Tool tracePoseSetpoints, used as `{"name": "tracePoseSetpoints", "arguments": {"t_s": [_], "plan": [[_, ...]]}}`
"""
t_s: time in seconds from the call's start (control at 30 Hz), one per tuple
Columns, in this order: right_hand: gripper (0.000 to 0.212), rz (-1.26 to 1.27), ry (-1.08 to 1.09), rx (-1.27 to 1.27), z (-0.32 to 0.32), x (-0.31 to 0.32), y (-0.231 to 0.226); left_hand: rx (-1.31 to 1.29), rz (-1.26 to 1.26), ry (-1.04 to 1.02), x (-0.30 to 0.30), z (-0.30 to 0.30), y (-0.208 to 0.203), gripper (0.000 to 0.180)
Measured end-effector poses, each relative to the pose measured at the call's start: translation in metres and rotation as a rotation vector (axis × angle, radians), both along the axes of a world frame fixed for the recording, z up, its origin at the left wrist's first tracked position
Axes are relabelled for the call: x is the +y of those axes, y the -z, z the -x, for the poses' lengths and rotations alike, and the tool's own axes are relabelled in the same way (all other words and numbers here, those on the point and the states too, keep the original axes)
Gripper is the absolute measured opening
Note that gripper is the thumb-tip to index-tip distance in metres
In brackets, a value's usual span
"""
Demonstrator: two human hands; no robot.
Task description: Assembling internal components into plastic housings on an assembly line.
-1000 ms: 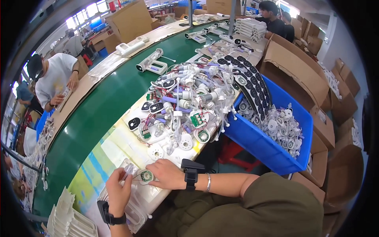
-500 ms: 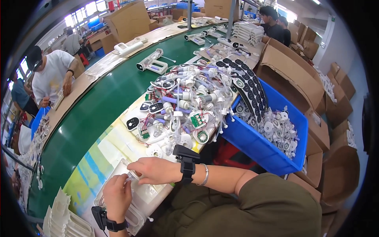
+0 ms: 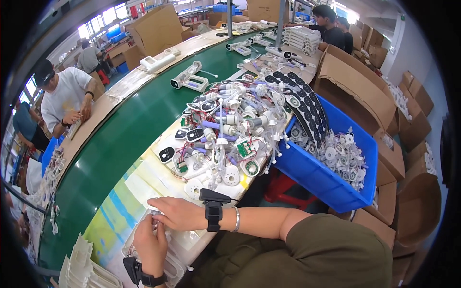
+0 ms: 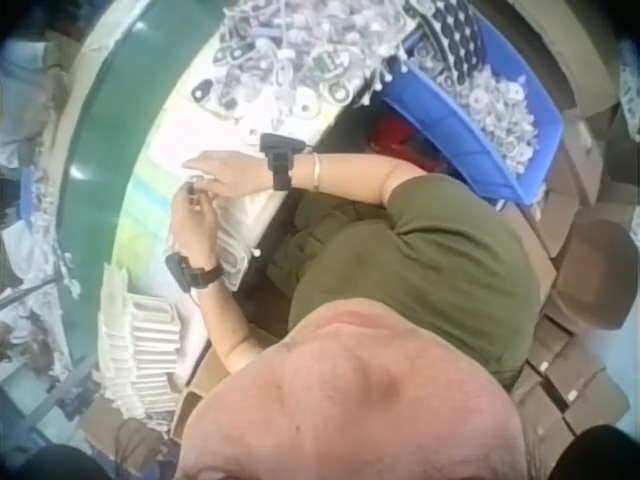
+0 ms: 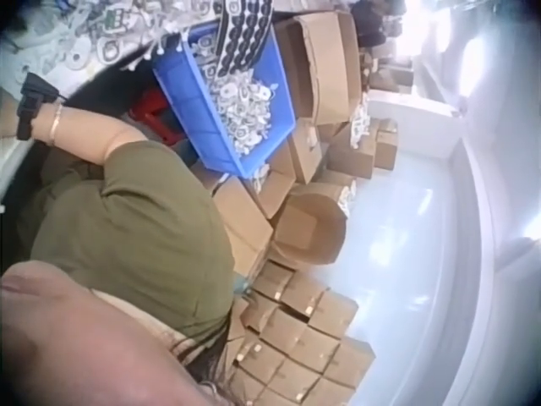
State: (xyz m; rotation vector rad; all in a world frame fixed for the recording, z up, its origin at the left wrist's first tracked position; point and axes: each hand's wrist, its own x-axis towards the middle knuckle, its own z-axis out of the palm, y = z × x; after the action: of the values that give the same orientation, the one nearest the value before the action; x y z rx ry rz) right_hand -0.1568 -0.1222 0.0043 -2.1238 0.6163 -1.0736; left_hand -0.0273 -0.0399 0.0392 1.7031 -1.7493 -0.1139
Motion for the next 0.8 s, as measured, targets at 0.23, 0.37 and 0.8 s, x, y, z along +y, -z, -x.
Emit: {"name": "tracePoseSetpoints", "arguments": {"t_s": [0.23, 0.37, 0.8], "plan": [[0.027, 0.151, 0.073, 0.38, 0.004, -0.018, -0.014, -0.16, -0.155, -0.061, 0.039, -0.047, -0.013, 0.044], [0.035, 0.061, 0.077, 0.584, 0.005, -0.03, -0.011, -0.336, -0.352, -0.105, 0.058, -0.096, 0.026, 0.068], [0.04, -0.04, 0.059, 0.504, 0.004, -0.036, -0.001, -0.389, -0.31, -0.106, 0.063, -0.079, 0.032, 0.071]]}}
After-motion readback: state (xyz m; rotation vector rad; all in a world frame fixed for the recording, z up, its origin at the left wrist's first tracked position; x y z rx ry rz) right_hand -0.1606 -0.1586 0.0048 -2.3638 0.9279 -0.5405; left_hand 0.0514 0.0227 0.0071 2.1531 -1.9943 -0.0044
